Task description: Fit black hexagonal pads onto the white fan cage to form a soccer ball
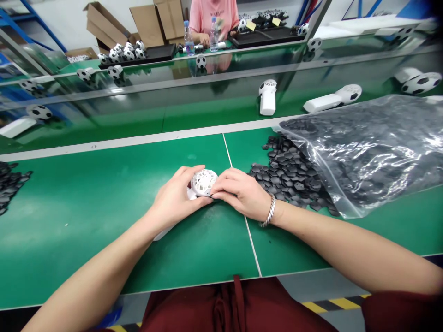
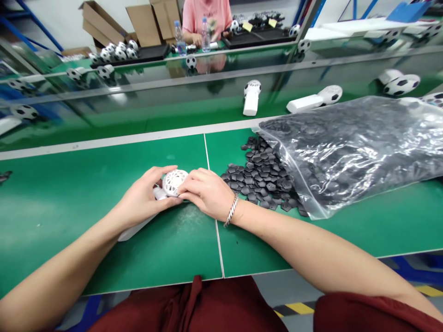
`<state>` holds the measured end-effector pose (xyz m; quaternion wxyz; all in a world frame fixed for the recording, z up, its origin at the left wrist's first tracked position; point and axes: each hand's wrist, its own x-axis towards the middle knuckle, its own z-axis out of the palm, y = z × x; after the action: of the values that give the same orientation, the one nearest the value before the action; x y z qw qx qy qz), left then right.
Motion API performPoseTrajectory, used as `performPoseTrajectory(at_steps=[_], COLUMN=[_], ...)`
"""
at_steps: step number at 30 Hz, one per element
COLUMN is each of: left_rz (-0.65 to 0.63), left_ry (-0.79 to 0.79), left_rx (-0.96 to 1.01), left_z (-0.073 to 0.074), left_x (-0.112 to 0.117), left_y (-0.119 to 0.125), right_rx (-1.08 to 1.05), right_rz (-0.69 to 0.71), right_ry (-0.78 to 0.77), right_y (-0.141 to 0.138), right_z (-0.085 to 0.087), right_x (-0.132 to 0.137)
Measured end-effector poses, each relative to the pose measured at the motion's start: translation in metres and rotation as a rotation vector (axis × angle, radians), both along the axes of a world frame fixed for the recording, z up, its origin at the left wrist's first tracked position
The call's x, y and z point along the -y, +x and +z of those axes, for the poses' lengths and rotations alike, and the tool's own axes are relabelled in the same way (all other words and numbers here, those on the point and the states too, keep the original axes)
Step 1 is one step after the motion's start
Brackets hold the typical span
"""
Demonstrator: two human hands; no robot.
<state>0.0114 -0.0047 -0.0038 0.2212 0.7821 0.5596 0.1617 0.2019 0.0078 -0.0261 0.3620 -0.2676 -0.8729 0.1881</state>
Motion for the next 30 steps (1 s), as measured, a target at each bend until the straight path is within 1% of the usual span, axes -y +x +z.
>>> performPoseTrajectory(at_steps=[9, 11, 13, 16, 19, 21, 24, 25, 27, 30], left_rz=[-0.01, -0.015, -0.022, -0.026, -0.03, -0.037, -0.058, -0.06, -0.075, -0.159], left_ry=[0.025, 0.03, 0.039, 0.06, 0.073, 0.072, 0.036, 0.018, 0.001, 0.063], left_rx=[0.005, 0.005, 0.007, 0.012, 0.008, 0.004, -0.011, -0.022, -0.054, -0.127], left_z=[0.0, 0.001, 0.001, 0.002, 0.002, 0.002, 0.002, 0.003, 0.004, 0.006], left_x=[0.002, 0.001, 0.001, 0.0, 0.0, 0.001, 0.0, 0.0, -0.001, -0.003], left_y=[0.002, 0.002, 0.002, 0.003, 0.004, 0.004, 0.002, 0.001, -0.003, -0.009], right_rx=[-0.109, -0.122, -0.122, -0.11, -0.127, -0.119, -0.023, 0.027, 0.155, 0.403], right_rz=[-0.133, -0.168, -0.152, -0.088, -0.106, -0.1, -0.084, -0.109, -0.202, -0.304], right_ry=[-0.138, -0.189, -0.287, -0.417, -0.435, -0.443, -0.451, -0.435, -0.385, -0.367], right_y=[-0.008, -0.008, -0.008, -0.009, -0.012, -0.01, 0.002, 0.008, 0.023, 0.04], right_z=[-0.006, -0.007, -0.009, -0.012, -0.012, -0.009, 0.005, 0.011, 0.023, 0.034], right_x=[0.001, 0.0, 0.0, 0.001, 0.001, -0.001, -0.011, -0.015, -0.023, -0.031])
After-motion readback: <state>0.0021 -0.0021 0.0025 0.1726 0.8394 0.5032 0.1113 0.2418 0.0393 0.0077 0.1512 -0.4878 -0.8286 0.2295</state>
